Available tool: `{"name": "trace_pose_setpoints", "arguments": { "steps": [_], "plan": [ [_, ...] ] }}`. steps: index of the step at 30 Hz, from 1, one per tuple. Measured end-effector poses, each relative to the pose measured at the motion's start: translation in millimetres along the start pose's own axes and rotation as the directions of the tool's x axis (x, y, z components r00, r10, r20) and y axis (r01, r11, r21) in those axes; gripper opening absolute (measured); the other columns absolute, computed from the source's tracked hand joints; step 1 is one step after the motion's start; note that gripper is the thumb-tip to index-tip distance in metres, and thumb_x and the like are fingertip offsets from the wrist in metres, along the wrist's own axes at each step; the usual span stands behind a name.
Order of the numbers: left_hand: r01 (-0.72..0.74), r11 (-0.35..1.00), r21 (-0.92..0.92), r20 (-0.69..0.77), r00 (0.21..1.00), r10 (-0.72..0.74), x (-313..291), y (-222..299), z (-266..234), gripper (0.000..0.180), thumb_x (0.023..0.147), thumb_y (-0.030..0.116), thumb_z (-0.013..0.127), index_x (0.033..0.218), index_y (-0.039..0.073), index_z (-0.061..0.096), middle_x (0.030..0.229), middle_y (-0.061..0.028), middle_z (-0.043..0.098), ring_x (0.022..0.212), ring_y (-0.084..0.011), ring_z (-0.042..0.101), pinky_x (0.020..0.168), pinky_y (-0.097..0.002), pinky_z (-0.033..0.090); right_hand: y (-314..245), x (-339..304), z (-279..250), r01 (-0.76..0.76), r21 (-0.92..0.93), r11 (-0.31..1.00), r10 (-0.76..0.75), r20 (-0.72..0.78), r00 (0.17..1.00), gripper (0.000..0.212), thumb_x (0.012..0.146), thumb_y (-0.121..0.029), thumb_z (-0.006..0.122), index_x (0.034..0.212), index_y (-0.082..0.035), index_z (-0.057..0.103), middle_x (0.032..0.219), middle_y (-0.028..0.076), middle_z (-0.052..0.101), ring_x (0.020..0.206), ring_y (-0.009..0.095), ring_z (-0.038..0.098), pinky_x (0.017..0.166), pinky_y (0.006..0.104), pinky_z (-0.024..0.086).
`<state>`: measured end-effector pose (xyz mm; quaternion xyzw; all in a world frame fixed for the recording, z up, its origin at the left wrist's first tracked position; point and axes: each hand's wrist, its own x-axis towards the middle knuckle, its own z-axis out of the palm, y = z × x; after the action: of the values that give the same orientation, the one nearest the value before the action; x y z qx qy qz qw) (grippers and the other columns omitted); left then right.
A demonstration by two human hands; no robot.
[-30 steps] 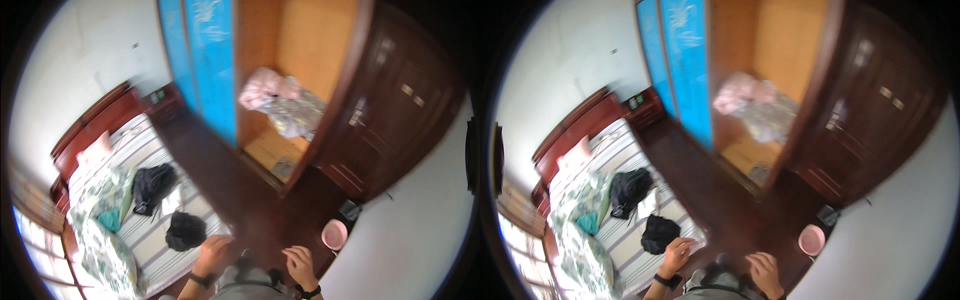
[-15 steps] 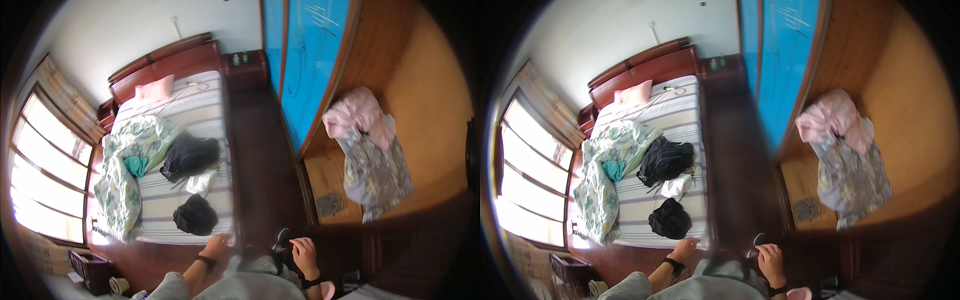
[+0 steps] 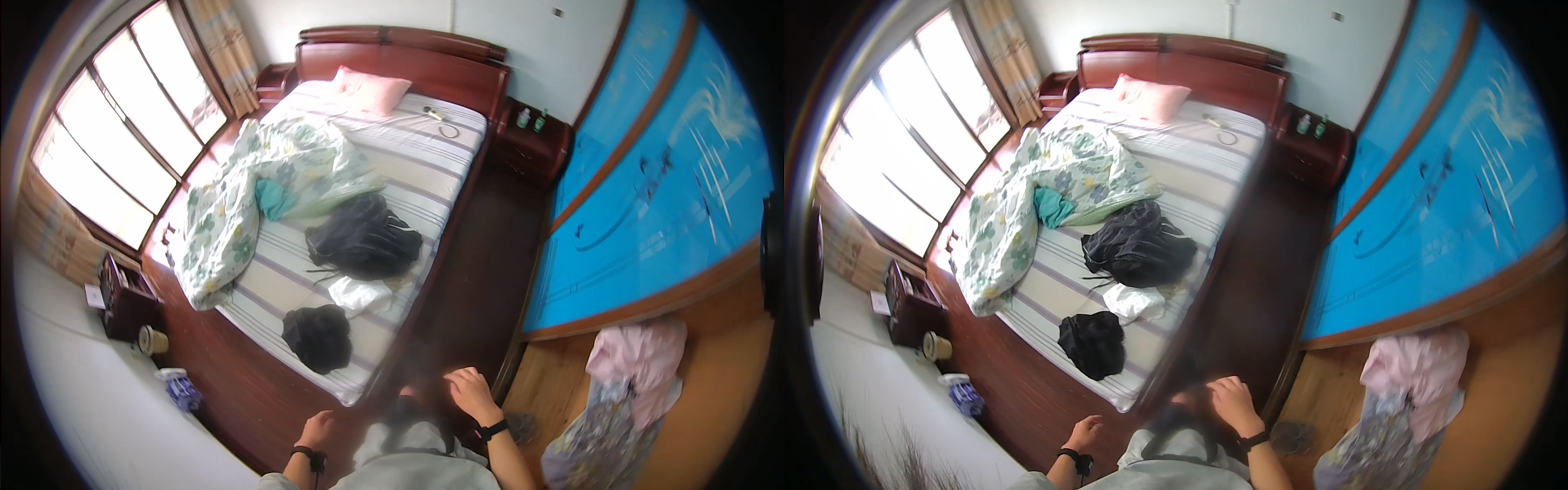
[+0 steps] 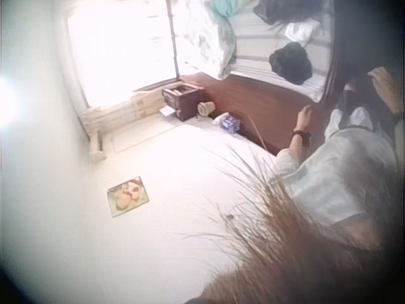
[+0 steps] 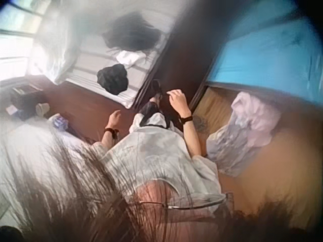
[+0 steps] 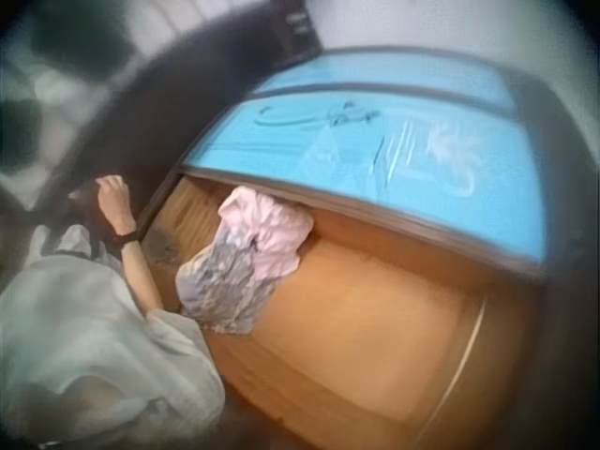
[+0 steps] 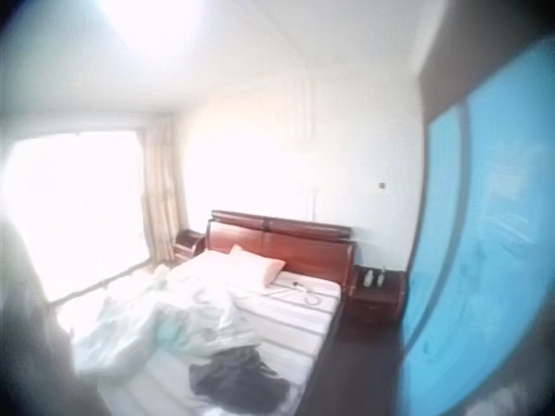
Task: Fold black and white clothing items and place them into a wardrobe shelf.
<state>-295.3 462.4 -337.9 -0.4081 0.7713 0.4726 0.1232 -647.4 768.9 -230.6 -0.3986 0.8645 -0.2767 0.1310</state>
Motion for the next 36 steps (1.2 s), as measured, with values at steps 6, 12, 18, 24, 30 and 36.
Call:
{"name": "trace_pose_setpoints", "arguments": {
  "steps": [6, 12, 18, 24, 30, 36],
  "plan": [
    [-0.005, 0.992, -0.128, -0.228, 0.973, -0.024, 62.8, 22.3, 38.8, 0.031, 0.098, 0.013, 0.064, 0.127, 0.003, 0.066, 0.099, -0.0141, 0.075, 0.09, -0.0225, 0.073, 0.081, -0.0351, 0.057, 34.8, 132.6, -0.1, 0.198, -0.02, 0.98, -0.182, 0.312, 0.933, 0.026, 0.085, -0.013, 0.065, 0.109, -0.006, 0.074, 0.109, 0.011, 0.072, 0.107, 0.034, 0.062, 0.093, 0.044, 0.052],
    [0.108, 0.906, -0.408, -0.29, 0.926, -0.241, 74.7, 63.2, 97.0, 0.03, 0.099, 0.01, 0.057, 0.126, -0.001, 0.066, 0.099, -0.0108, 0.077, 0.086, -0.0159, 0.072, 0.081, -0.0299, 0.057, 89.0, 250.1, 21.0, 0.28, -0.021, 0.96, -0.214, 0.59, 0.778, 0.03, 0.088, -0.02, 0.065, 0.115, -0.012, 0.074, 0.109, 0.014, 0.072, 0.105, 0.038, 0.062, 0.094, 0.0464, 0.052],
    [0.243, 0.69, -0.682, -0.286, 0.78, -0.557, 57.8, 99.6, 201.6, 0.029, 0.099, 0.009, 0.057, 0.125, 0.0, 0.067, 0.098, -0.0095, 0.077, 0.082, -0.0134, 0.071, 0.074, -0.0285, 0.057, 127.1, 405.7, 40.3, 0.297, 0.188, 0.936, -0.34, 0.703, 0.625, 0.032, 0.087, -0.015, 0.058, 0.114, -0.006, 0.073, 0.106, 0.017, 0.074, 0.102, 0.038, 0.068, 0.09, 0.0457, 0.055],
    [0.325, 0.307, -0.895, -0.063, 0.59, -0.805, 82.5, 255.8, 306.2, 0.031, 0.095, 0.012, 0.059, 0.121, -0.001, 0.069, 0.099, -0.0134, 0.078, 0.092, -0.0195, 0.075, 0.083, -0.0326, 0.059, 201.5, 547.8, 88.5, 0.285, 0.192, 0.939, -0.328, 0.748, 0.577, 0.032, 0.088, -0.014, 0.058, 0.115, -0.005, 0.073, 0.108, 0.018, 0.074, 0.103, 0.035, 0.071, 0.092, 0.0419, 0.056],
    [0.362, 0.224, -0.905, -0.083, 0.366, -0.927, 99.4, 385.7, 390.9, 0.028, 0.093, 0.011, 0.059, 0.117, 0.003, 0.071, 0.099, -0.0115, 0.079, 0.094, -0.0238, 0.075, 0.085, -0.0341, 0.058, 208.4, 600.8, 142.8, 0.397, 0.192, 0.898, -0.32, 0.903, 0.286, 0.047, 0.084, -0.014, 0.062, 0.13, -0.006, 0.065, 0.127, 0.025, 0.066, 0.123, 0.04, 0.061, 0.106, 0.0467, 0.048],
    [0.192, 0.215, -0.957, -0.13, 0.377, -0.917, 157.6, 472.3, 436.2, 0.027, 0.097, 0.01, 0.059, 0.12, 0.0, 0.069, 0.1, -0.0117, 0.078, 0.089, -0.0191, 0.074, 0.08, -0.0312, 0.058, 219.0, 643.3, 226.7, 0.147, 0.145, 0.979, -0.201, 0.831, 0.519, 0.1, 0.079, -0.018, 0.073, 0.158, 0.007, 0.017, 0.136, 0.032, 0.058, 0.127, 0.042, 0.058, 0.108, 0.0445, 0.048]
  ]
}}
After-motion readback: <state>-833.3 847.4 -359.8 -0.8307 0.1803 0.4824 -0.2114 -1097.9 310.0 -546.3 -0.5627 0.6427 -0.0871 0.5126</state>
